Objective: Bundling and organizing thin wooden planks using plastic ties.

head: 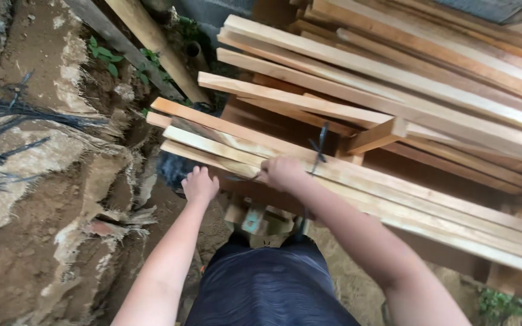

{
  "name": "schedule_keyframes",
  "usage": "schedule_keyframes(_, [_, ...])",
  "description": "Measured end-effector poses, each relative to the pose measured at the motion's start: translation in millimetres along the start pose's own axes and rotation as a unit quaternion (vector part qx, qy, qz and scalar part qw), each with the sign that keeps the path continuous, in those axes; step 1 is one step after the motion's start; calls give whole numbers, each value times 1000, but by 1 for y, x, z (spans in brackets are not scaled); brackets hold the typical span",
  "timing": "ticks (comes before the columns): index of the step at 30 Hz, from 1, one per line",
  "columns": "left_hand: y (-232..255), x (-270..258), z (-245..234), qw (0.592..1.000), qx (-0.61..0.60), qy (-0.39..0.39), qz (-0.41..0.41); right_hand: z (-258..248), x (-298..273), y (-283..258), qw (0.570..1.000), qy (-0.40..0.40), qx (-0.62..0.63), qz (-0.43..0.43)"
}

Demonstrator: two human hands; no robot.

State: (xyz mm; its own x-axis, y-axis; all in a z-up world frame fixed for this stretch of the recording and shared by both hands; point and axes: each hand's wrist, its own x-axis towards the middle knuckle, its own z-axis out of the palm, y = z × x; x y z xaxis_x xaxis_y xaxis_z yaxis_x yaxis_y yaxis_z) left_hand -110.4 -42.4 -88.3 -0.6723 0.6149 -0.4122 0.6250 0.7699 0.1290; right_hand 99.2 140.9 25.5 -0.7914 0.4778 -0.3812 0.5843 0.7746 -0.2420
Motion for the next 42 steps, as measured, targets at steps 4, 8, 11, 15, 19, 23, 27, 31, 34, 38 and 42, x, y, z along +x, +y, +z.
schedule_keyframes(4, [55, -43, -11, 993, -101, 10, -54, -62, -33, 70, 998, -18, 62, -24])
schedule_keyframes(8, [112, -91, -5, 977, -182, 71, -89, -58, -73, 149, 991, -39, 129, -19])
schedule_keyframes(11, [161, -114, -7, 968, -197, 150, -46, -2, -85, 208, 988, -4, 155, -6])
schedule_keyframes(15, [214, -118, 18, 952, -203, 200, 108, 52, -117, 262, 967, 107, 223, 54])
schedule_keyframes(19, [255, -111, 43, 905, -133, 282, 288, 56, -184, 280, 955, 218, 174, 100])
schedule_keyframes(23, [291, -133, 28, 966, -27, 88, 241, 77, -230, 302, 938, 295, 138, 121])
schedule_keyframes(27, [302, -142, 28, 971, -41, 84, 219, 109, -236, 315, 912, 302, 257, 108])
schedule_keyframes(31, [301, -133, 39, 978, -19, 61, 200, 99, -248, 305, 898, 296, 303, 120])
schedule_keyframes(34, [300, -129, 38, 980, -29, 46, 192, 97, -248, 305, 894, 302, 307, 118])
schedule_keyframes(38, [297, -113, 25, 976, -79, -19, 202, 119, -256, 330, 879, 300, 342, 144])
schedule_keyframes(42, [320, -79, 7, 972, -153, -139, 108, 117, -292, 370, 859, 313, 373, 160])
